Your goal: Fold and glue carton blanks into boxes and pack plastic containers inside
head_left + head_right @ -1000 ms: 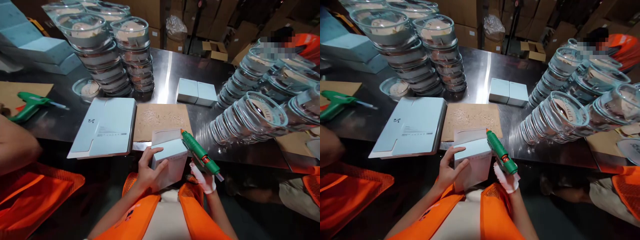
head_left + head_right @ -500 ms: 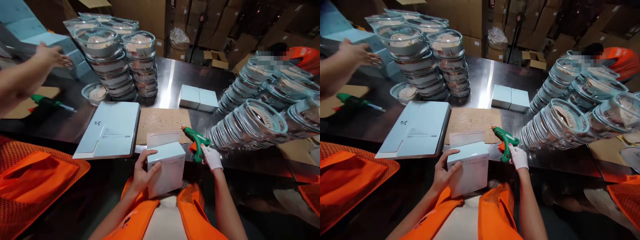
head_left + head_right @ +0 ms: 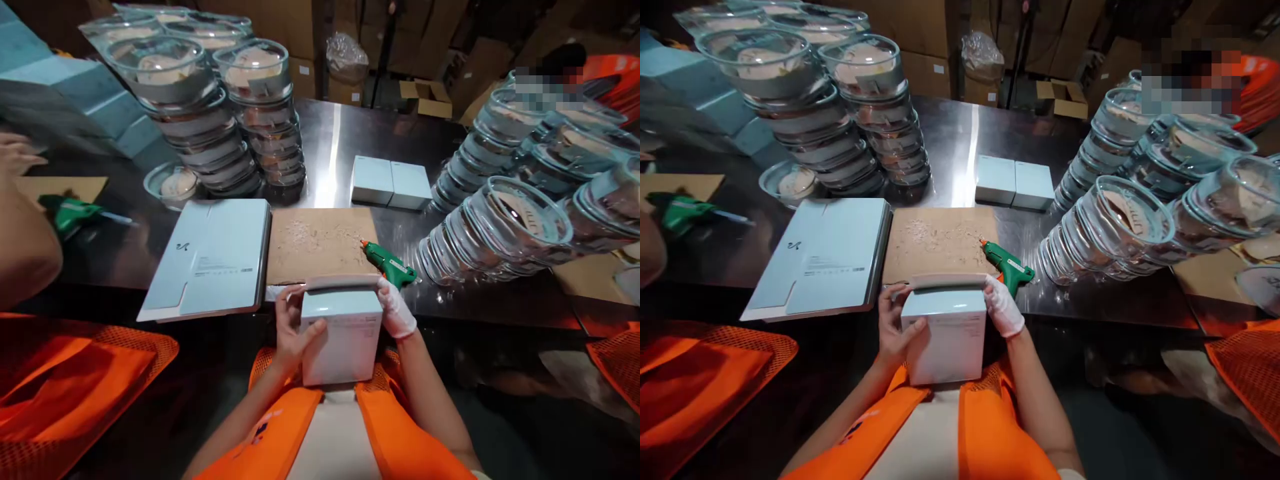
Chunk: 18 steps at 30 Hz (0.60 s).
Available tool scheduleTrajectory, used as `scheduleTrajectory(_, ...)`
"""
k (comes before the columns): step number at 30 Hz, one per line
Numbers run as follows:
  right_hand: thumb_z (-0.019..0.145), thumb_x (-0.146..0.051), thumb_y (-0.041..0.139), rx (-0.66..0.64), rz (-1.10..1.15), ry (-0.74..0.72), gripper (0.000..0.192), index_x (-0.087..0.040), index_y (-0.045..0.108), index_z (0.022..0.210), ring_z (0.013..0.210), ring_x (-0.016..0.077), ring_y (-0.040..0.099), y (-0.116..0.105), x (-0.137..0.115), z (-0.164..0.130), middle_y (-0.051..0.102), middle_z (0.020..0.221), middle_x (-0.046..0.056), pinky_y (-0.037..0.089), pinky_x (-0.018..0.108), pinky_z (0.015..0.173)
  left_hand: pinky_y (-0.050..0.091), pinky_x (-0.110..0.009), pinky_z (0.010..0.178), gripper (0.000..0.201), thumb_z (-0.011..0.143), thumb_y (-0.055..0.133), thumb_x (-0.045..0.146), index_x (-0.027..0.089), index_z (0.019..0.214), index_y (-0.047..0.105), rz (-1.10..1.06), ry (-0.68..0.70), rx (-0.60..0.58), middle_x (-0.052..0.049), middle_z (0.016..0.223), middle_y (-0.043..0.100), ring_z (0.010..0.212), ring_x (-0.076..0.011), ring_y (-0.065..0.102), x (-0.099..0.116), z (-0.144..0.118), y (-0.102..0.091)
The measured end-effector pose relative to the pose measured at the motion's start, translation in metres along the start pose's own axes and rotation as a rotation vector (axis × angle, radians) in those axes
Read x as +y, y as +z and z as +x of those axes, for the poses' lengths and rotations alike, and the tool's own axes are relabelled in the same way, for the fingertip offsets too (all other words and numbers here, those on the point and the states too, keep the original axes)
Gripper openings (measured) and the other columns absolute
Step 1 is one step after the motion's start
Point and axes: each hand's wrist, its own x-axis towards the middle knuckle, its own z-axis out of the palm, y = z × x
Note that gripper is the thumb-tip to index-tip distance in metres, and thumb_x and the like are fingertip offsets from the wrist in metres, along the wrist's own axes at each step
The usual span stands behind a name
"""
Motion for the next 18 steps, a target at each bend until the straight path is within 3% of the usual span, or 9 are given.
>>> scheduleTrajectory(1,0.058,-0.097,0.074,-0.086,-0.051,-0.050,0.089,-0.021,0.079,0.104,0.109,0.0294,0.074,-0.005,0.000,-0.003,0.076,0.125,0.013,0.061,0.042,0.096,0.060,-0.042,0.092,0.059,0.091,0.078,0.053,0.037,0.140,0.051,-0.047,0.011,0.000,-0.006,0.116,0.073,0.108,-0.0259,0.074,-0.001,0.003,-0.002)
scheduleTrajectory(3,0.058,-0.095,0.078,-0.230,-0.175,-0.152,0.089,-0.023,0.080,0.108,0.127,0.0326,0.068,-0.013,-0.003,-0.008,0.069,0.141,0.015,0.056,0.045,0.107,0.059,-0.042,0.095,0.047,0.092,0.078,0.050,0.034,0.131,0.059,-0.026,0.031,-0.064,-0.006,0.113,0.072,0.109,-0.0251,0.073,-0.001,0.009,-0.009)
scheduleTrajectory(5,0.070,-0.079,0.085,-0.283,-0.334,-0.264,0.069,-0.026,0.080,0.114,0.134,0.0306,0.064,-0.016,-0.004,-0.011,0.067,0.145,0.014,0.052,0.047,0.113,0.056,-0.044,0.099,0.028,0.090,0.080,0.050,0.026,0.103,0.072,0.089,0.041,-0.131,-0.008,0.111,0.070,0.112,-0.0266,0.070,0.001,0.013,-0.016)
scheduleTrajectory(7,0.084,-0.060,0.085,-0.261,-0.449,-0.347,0.044,-0.028,0.081,0.113,0.134,0.0276,0.065,-0.014,-0.003,-0.012,0.070,0.140,0.011,0.049,0.047,0.118,0.054,-0.045,0.101,0.027,0.090,0.081,0.049,0.023,0.087,0.074,0.159,0.043,-0.169,-0.010,0.112,0.068,0.114,-0.0280,0.068,0.004,0.014,-0.020)
scheduleTrajectory(10,0.095,-0.048,0.077,-0.254,-0.489,-0.400,0.025,-0.030,0.084,0.112,0.134,0.0268,0.065,-0.009,0.003,-0.013,0.071,0.138,0.009,0.047,0.049,0.120,0.054,-0.043,0.100,0.024,0.091,0.080,0.047,0.024,0.089,0.077,0.154,0.048,-0.173,-0.009,0.111,0.067,0.114,-0.0276,0.068,0.011,0.012,-0.021)
scheduleTrajectory(15,0.097,-0.041,0.075,-0.202,-0.430,-0.461,0.018,-0.033,0.084,0.111,0.128,0.0240,0.069,-0.003,0.012,-0.011,0.074,0.134,0.007,0.052,0.046,0.115,0.054,-0.042,0.103,0.028,0.092,0.079,0.051,0.023,0.087,0.076,0.140,-0.036,-0.121,-0.009,0.112,0.066,0.115,-0.0273,0.067,0.011,0.010,-0.016)
scheduleTrajectory(17,0.098,-0.039,0.075,-0.140,-0.417,-0.485,0.019,-0.032,0.084,0.113,0.126,0.0231,0.069,0.000,0.012,-0.008,0.074,0.132,0.008,0.053,0.043,0.114,0.055,-0.043,0.103,0.038,0.090,0.077,0.060,0.026,0.105,0.074,0.080,-0.100,-0.096,-0.011,0.127,0.065,0.125,-0.0302,0.065,0.006,0.010,-0.021)
scheduleTrajectory(18,0.097,-0.039,0.075,-0.087,-0.401,-0.489,0.019,-0.032,0.084,0.112,0.125,0.0228,0.069,0.001,0.012,-0.005,0.074,0.131,0.008,0.053,0.042,0.113,0.056,-0.044,0.104,0.053,0.085,0.080,0.066,0.028,0.121,0.070,0.057,-0.128,-0.101,-0.013,0.138,0.062,0.133,-0.0332,0.062,0.004,0.010,-0.024)
